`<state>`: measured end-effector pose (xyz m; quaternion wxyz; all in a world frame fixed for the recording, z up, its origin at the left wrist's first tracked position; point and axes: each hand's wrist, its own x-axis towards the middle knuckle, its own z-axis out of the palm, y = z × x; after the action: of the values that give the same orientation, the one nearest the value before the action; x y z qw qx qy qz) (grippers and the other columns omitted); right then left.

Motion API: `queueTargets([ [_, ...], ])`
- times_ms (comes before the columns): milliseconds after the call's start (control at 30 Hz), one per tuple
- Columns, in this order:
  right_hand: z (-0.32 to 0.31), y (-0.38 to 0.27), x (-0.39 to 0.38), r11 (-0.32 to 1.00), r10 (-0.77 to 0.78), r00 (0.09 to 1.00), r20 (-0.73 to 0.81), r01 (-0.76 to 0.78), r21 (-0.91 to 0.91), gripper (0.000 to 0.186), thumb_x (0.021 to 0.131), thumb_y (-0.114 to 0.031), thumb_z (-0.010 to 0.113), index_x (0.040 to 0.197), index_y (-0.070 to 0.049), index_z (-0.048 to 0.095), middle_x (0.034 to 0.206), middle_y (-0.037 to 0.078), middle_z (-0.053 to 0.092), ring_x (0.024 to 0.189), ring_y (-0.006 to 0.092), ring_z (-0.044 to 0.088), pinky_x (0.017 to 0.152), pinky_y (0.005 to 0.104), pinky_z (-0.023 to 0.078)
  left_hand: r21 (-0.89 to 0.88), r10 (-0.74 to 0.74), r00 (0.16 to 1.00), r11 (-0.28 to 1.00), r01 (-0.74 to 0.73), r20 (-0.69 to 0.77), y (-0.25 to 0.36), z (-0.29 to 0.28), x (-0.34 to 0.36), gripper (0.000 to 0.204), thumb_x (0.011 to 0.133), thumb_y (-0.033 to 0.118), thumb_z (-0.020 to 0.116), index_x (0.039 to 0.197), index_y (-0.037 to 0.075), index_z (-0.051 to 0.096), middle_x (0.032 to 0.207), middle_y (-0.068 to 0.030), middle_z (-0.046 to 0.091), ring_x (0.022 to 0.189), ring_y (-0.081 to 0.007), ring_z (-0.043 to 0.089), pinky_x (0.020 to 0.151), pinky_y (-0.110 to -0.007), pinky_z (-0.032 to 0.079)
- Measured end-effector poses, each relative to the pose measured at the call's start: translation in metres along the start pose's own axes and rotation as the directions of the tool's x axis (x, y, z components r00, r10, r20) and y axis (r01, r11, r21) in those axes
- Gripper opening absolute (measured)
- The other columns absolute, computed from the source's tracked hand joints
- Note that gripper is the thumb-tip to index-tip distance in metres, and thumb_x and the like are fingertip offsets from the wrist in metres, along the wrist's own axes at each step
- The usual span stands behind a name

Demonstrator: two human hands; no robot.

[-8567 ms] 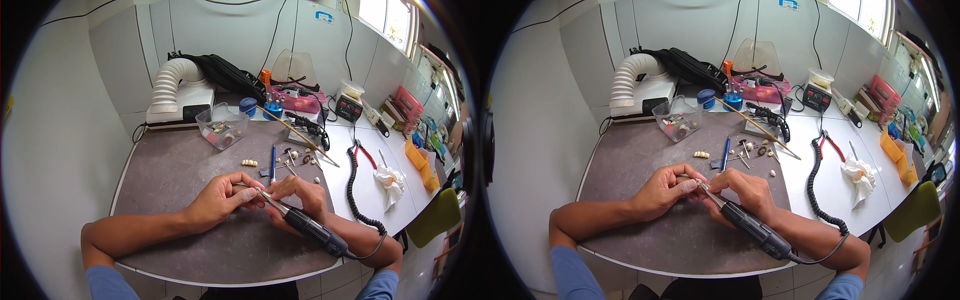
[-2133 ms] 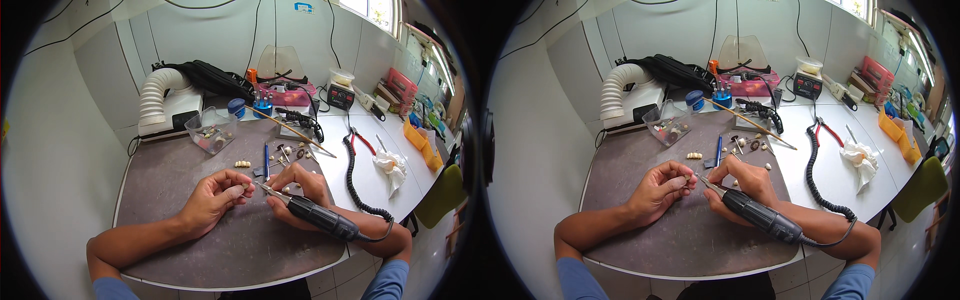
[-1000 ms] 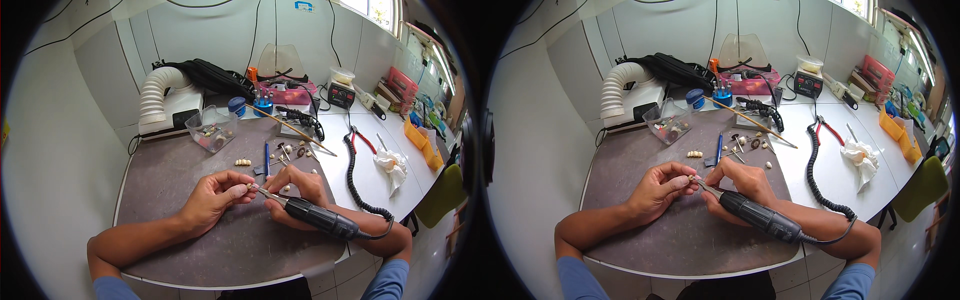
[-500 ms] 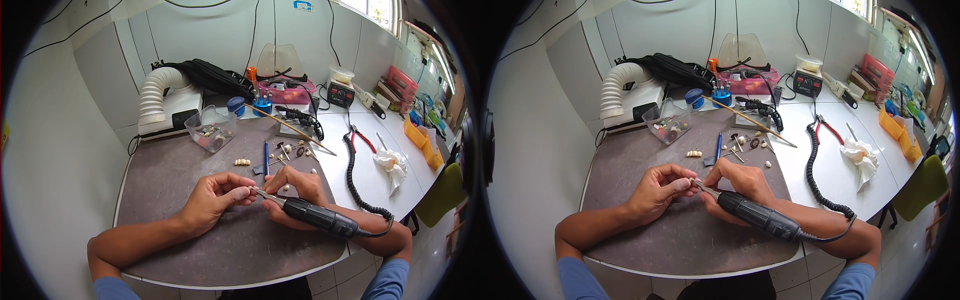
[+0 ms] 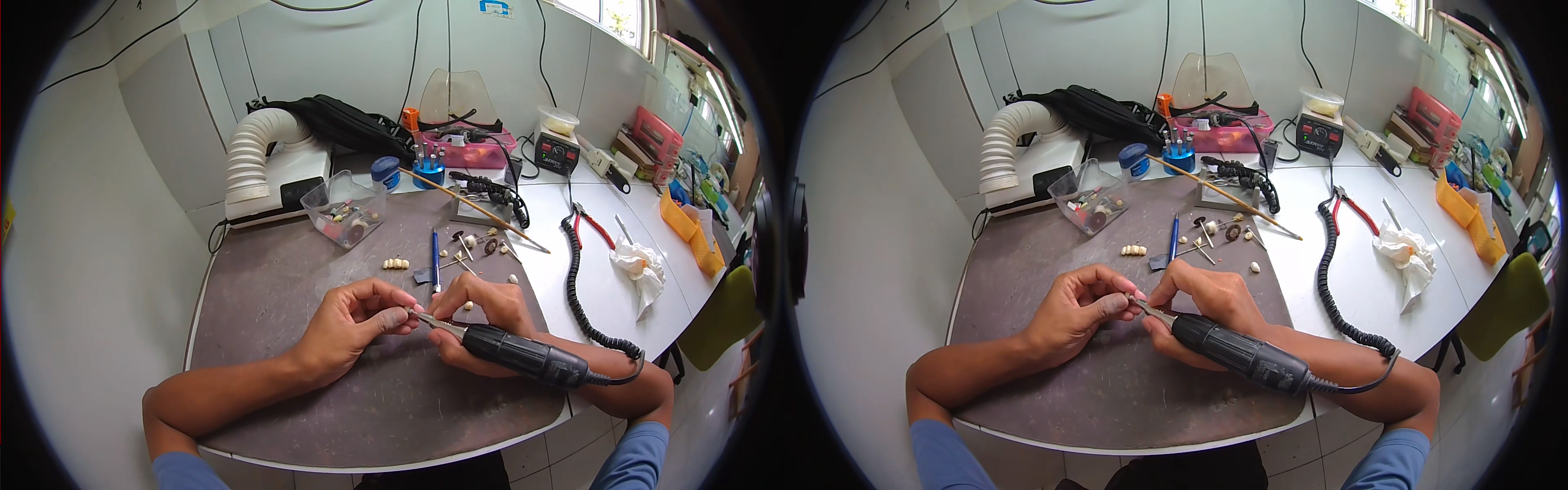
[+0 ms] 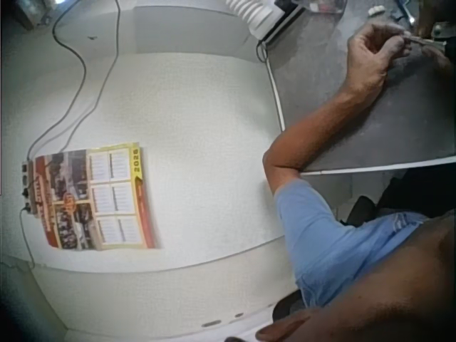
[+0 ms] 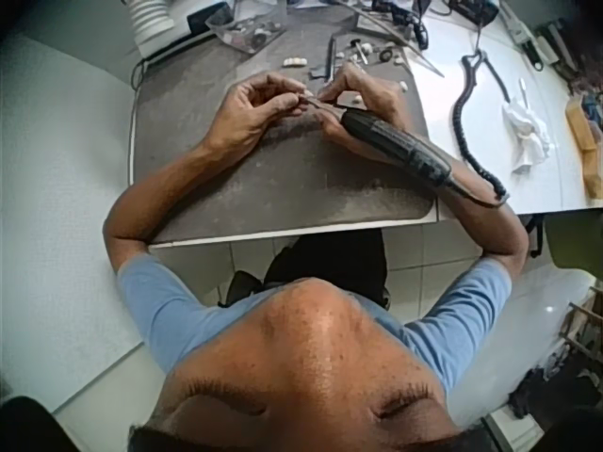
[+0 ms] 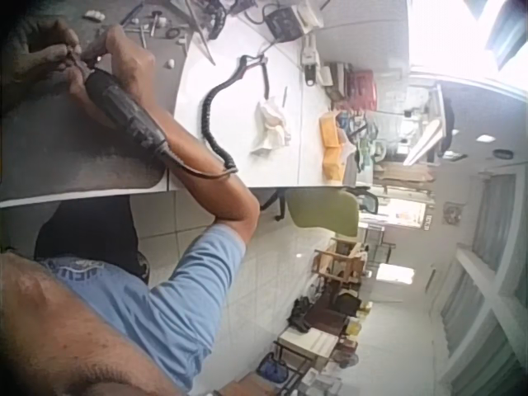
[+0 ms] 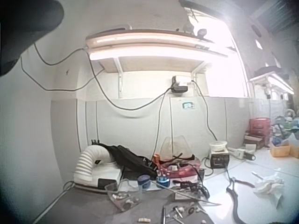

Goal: The person holds a dental prosthetic and uses a hand-held rotary polishing tool to smooth the surface of the artificial teeth and base. They move the rotating tip across different sections of the prosthetic, periodically holding it up to look at it, before placing it into a small clear container with other components.

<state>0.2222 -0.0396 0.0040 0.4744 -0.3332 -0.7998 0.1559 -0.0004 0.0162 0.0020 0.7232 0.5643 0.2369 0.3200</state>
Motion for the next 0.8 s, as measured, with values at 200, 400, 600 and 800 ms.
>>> queueTargets([
  [200, -0.0017, -0.0028, 0.0002, 1.000, -0.003, 1.000, -0.008, 0.003, 0.003, 0.024, 0.075, -0.007, 0.075, 0.091, -0.001, 0.059, 0.081, 0.013, 0.069, 0.074, 0.0238, 0.071, 0.067, 0.0318, 0.055, 0.041, -0.010, 1.000, 0.999, 0.010, -0.012, 0.0006, 0.0000, -0.0001, 0.013, 0.093, 0.002, 0.064, 0.106, 0.000, 0.064, 0.103, -0.0107, 0.068, 0.094, -0.0146, 0.067, 0.086, -0.028, 0.058],
  [400, 0.0002, -0.0003, -0.0002, 1.000, -0.019, 0.999, -0.042, 0.019, 0.013, 0.023, 0.075, -0.010, 0.076, 0.090, -0.001, 0.061, 0.078, 0.011, 0.068, 0.069, 0.0219, 0.070, 0.062, 0.0304, 0.053, 0.082, 0.020, 1.000, 0.996, -0.020, 0.011, -0.0001, 0.0001, -0.0004, 0.013, 0.094, 0.002, 0.063, 0.107, 0.000, 0.064, 0.103, -0.0105, 0.068, 0.094, -0.0145, 0.067, 0.085, -0.027, 0.058],
  [600, -0.0020, -0.0045, 0.0007, 0.999, 0.009, 0.999, -0.033, -0.007, 0.049, 0.022, 0.076, -0.010, 0.074, 0.088, -0.001, 0.057, 0.088, 0.016, 0.071, 0.076, 0.0231, 0.072, 0.069, 0.0321, 0.056, 0.004, -0.007, 1.000, 1.000, 0.007, -0.009, 0.0014, 0.0001, -0.0009, 0.018, 0.095, 0.005, 0.063, 0.112, -0.002, 0.064, 0.104, -0.0110, 0.070, 0.096, -0.0146, 0.068, 0.088, -0.027, 0.057],
  [800, -0.0028, -0.0076, 0.0026, 0.999, 0.017, 1.000, -0.020, -0.016, 0.036, 0.023, 0.076, -0.011, 0.073, 0.087, -0.002, 0.055, 0.093, 0.018, 0.072, 0.081, 0.0233, 0.073, 0.073, 0.0325, 0.057, 0.054, -0.016, 1.000, 0.998, 0.017, -0.027, 0.0023, 0.0027, -0.0008, 0.015, 0.095, 0.004, 0.062, 0.109, -0.001, 0.063, 0.102, -0.0108, 0.069, 0.093, -0.0161, 0.068, 0.085, -0.028, 0.057],
])
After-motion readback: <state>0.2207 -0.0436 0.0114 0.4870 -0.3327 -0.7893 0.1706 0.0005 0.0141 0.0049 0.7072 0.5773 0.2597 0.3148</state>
